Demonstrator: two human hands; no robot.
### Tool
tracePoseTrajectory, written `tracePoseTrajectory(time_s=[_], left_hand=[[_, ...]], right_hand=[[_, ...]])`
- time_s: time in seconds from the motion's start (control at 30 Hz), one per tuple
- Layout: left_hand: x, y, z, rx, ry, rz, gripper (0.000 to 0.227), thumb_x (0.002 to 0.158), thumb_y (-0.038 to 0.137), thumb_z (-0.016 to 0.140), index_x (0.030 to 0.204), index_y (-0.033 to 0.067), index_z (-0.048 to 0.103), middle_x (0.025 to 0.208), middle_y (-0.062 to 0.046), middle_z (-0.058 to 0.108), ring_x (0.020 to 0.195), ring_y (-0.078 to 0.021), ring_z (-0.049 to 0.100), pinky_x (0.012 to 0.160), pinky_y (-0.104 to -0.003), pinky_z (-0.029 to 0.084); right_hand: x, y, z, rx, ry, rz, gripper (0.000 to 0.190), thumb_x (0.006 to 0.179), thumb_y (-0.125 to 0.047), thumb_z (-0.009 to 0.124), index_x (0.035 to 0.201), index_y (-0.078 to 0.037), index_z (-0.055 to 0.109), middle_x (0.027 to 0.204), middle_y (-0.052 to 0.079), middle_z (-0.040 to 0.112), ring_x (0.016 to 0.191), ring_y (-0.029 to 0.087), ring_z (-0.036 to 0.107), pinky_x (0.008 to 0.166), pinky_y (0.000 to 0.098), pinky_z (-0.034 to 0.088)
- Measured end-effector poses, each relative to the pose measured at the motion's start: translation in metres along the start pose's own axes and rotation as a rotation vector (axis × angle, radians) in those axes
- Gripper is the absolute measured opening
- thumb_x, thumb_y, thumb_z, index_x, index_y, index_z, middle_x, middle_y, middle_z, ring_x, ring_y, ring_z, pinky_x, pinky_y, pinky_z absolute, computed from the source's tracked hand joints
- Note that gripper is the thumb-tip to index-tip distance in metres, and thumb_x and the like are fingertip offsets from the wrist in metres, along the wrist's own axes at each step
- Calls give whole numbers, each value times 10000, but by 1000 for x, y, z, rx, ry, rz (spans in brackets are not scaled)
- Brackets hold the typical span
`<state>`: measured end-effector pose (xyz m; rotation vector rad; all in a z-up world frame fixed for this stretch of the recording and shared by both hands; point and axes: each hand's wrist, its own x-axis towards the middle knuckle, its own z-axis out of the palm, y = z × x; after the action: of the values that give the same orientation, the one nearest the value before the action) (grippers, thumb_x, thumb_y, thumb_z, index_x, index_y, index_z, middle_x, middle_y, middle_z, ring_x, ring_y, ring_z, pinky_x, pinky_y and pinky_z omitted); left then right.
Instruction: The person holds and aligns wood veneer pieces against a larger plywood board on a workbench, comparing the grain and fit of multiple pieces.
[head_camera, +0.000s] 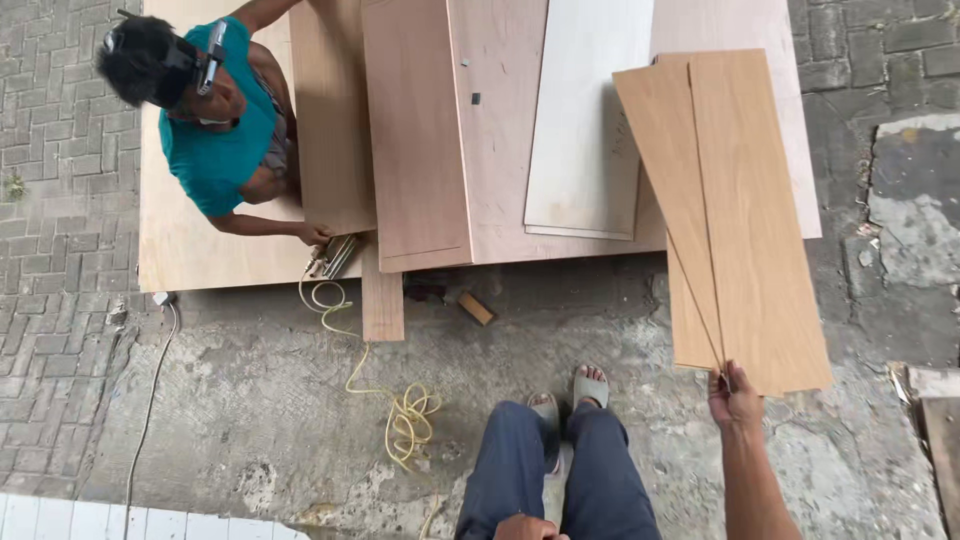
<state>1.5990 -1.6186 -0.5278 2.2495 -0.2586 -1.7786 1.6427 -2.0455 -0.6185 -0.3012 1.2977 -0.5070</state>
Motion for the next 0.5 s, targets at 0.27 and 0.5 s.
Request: tracePoseTrajectory(time_s=[0.27, 0.5], left_hand=[[224, -76, -81, 113, 716, 329, 280, 1048, 350, 485, 1130, 139, 651, 1263, -74, 621, 1195, -278, 549, 1043, -503, 423], [399, -137, -199, -460, 895, 232, 500, 944, 516, 574, 1262, 139, 659, 1254, -105, 696, 1112, -267, 720, 904, -460, 593]], right_hand=[[223, 39, 23, 147, 14, -164, 108, 897, -144, 862, 901, -129, 755, 865, -44, 768, 839, 130, 691, 686, 234, 662], [385, 119, -2, 180, -99, -263, 221, 966, -326, 881, 839, -234, 726, 825, -106, 747, 785, 31, 704, 707, 172, 595]])
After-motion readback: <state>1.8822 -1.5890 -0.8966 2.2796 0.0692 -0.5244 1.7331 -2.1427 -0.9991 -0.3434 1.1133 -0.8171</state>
